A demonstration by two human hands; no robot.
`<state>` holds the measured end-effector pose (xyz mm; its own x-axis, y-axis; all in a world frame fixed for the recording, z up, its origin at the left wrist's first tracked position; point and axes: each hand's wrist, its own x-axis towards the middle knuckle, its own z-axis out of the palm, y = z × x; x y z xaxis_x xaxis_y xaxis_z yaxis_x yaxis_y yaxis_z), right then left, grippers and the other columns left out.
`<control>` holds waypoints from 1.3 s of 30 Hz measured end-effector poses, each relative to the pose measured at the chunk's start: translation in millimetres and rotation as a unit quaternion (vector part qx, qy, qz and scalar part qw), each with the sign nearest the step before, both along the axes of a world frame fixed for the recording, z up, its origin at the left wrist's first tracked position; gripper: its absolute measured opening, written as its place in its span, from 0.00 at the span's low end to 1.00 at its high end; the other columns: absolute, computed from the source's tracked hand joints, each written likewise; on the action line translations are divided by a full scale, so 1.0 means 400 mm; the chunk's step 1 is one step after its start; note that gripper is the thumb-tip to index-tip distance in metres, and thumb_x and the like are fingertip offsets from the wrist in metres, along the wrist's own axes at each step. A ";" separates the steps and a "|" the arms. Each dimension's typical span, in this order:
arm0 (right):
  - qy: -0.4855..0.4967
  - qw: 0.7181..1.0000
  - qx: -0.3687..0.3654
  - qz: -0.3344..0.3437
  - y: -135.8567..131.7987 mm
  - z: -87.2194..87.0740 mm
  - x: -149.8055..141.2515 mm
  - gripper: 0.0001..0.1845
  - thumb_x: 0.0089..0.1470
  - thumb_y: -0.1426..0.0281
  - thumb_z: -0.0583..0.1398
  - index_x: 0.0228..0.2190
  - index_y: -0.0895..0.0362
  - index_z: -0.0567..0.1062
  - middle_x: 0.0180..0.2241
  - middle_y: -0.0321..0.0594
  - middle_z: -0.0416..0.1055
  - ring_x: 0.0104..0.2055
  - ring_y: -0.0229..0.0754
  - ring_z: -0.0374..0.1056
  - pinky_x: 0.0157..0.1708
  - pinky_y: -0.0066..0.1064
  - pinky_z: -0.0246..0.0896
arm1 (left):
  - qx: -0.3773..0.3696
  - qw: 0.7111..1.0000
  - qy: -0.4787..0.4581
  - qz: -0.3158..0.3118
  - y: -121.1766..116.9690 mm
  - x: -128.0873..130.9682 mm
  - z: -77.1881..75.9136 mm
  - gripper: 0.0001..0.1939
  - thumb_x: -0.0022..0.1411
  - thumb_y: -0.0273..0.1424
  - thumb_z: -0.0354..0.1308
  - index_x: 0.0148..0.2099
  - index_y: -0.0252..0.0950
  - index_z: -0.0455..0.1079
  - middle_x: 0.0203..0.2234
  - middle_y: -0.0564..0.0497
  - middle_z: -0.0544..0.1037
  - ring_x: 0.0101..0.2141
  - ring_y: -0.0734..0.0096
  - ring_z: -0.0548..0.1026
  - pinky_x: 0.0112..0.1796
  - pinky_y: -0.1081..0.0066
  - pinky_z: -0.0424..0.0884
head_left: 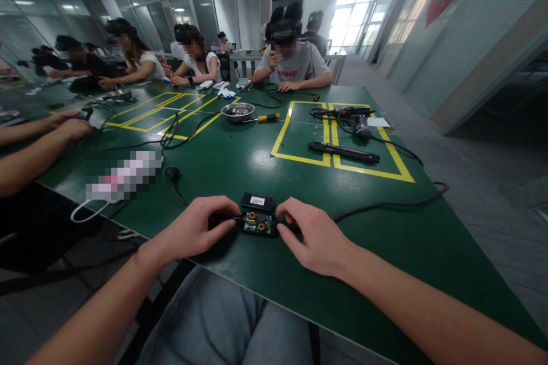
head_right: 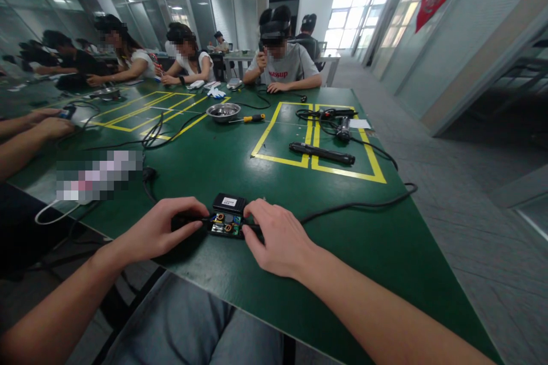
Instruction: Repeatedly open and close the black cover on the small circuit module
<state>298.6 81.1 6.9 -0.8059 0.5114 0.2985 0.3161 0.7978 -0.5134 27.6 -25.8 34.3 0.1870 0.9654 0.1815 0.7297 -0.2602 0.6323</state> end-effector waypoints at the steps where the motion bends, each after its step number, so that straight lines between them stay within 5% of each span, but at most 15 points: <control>1: 0.000 1.000 0.003 0.002 0.001 -0.001 0.001 0.03 0.64 0.72 0.60 0.41 0.54 0.72 0.36 0.39 0.73 0.34 0.44 0.69 0.36 0.36 0.61 | 0.004 1.000 0.003 -0.001 0.001 -0.002 -0.002 0.08 0.73 0.30 0.59 0.46 0.37 0.79 0.38 0.48 0.85 0.36 0.66 0.82 0.40 0.71 0.76; 10: -0.004 1.000 0.025 0.006 0.006 -0.012 -0.003 0.08 0.62 0.77 0.60 0.33 0.53 0.68 0.34 0.38 0.70 0.34 0.43 0.66 0.36 0.36 0.58 | 0.057 0.993 0.097 -0.043 0.003 -0.015 -0.003 0.11 0.77 0.30 0.58 0.46 0.39 0.84 0.42 0.46 0.84 0.40 0.66 0.83 0.43 0.71 0.78; 14: 0.001 0.999 0.038 0.002 0.008 -0.013 -0.002 0.08 0.61 0.77 0.60 0.32 0.53 0.68 0.33 0.38 0.70 0.34 0.44 0.66 0.36 0.36 0.57 | 0.068 0.984 0.164 -0.032 0.028 0.005 0.025 0.10 0.74 0.29 0.61 0.45 0.41 0.85 0.54 0.44 0.83 0.52 0.57 0.82 0.55 0.62 0.78; 22: 0.003 0.999 0.045 0.001 0.012 -0.023 -0.008 0.07 0.59 0.75 0.60 0.32 0.52 0.67 0.32 0.39 0.71 0.36 0.47 0.66 0.42 0.40 0.61 | 0.008 0.986 0.156 -0.056 0.132 0.024 0.012 0.20 0.73 0.25 0.61 0.62 0.43 0.82 0.60 0.45 0.83 0.58 0.56 0.82 0.61 0.58 0.76; 27: -0.029 0.998 0.050 -0.005 0.003 -0.011 -0.009 0.06 0.58 0.73 0.61 0.33 0.53 0.67 0.35 0.41 0.71 0.38 0.49 0.66 0.41 0.41 0.59 | 0.026 0.993 0.112 -0.017 0.091 0.005 0.011 0.18 0.74 0.25 0.60 0.61 0.40 0.81 0.56 0.43 0.83 0.55 0.57 0.81 0.61 0.57 0.76; 31: -0.027 0.999 0.023 -0.012 0.000 -0.003 -0.007 0.07 0.56 0.74 0.62 0.35 0.53 0.68 0.35 0.40 0.72 0.37 0.48 0.67 0.41 0.40 0.59 | 0.033 0.997 0.052 -0.054 0.032 0.022 0.021 0.19 0.77 0.27 0.57 0.65 0.44 0.78 0.60 0.44 0.81 0.58 0.59 0.80 0.60 0.59 0.76; 39: -0.019 0.999 -0.011 -0.023 0.004 -0.005 -0.006 0.07 0.56 0.75 0.61 0.36 0.53 0.68 0.34 0.39 0.72 0.36 0.47 0.68 0.41 0.39 0.61 | 0.028 0.984 0.145 -0.098 0.025 0.058 0.023 0.20 0.76 0.25 0.58 0.63 0.47 0.81 0.59 0.45 0.82 0.56 0.56 0.81 0.58 0.59 0.77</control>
